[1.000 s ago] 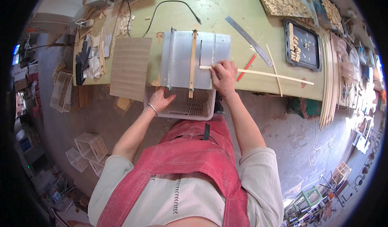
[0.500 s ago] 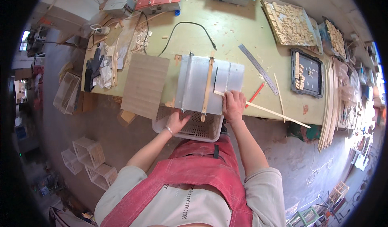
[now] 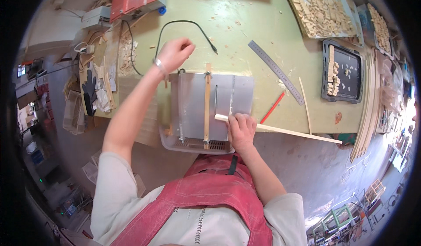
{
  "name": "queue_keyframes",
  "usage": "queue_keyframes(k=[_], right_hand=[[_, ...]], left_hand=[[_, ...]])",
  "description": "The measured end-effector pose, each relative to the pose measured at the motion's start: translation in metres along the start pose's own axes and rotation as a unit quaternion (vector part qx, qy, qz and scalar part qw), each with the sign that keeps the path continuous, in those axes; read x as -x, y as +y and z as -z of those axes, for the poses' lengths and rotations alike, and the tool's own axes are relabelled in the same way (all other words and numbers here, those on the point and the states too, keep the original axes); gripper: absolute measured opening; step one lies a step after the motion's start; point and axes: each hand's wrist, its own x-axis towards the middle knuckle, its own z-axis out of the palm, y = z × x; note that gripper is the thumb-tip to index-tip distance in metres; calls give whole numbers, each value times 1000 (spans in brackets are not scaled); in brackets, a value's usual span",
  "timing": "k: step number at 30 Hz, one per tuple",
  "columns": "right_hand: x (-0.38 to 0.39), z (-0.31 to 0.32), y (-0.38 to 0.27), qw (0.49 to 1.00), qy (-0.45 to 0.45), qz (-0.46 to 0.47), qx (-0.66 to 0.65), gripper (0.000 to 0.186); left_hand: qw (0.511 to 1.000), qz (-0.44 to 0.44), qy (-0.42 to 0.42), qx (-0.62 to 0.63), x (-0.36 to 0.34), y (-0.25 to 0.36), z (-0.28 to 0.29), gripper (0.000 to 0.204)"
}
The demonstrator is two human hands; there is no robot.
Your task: The person measures and marks a thin wooden stick with a ruler and pencil, then uses a table saw to cut the stick into small pieces. The cut pieces fall into a plastic basket below the saw.
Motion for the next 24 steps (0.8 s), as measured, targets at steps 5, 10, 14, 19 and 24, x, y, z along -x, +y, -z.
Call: queue_keyframes(k=[5,10,14,19,24], right_hand=[[-3,6,1,999,-16,-8,-31,33],[-2,7,3,998,-30,-18,-58,30],[0,9,5,997,-47,-11,-61,31],[0,11,9,996,-59,-7,-63,27],[1,10,13,996,-60,9,-66,28]], left_hand=[[935,274,-208,86,-83,17,-39,50],[949,262,-172,19,-89,2,-76,46],[926,309,-166,138,-77,-3,-75,31],[885,275,-281,250,-52,-9,-55,13],[852,310,-289,307,-37,-6,-44,25]])
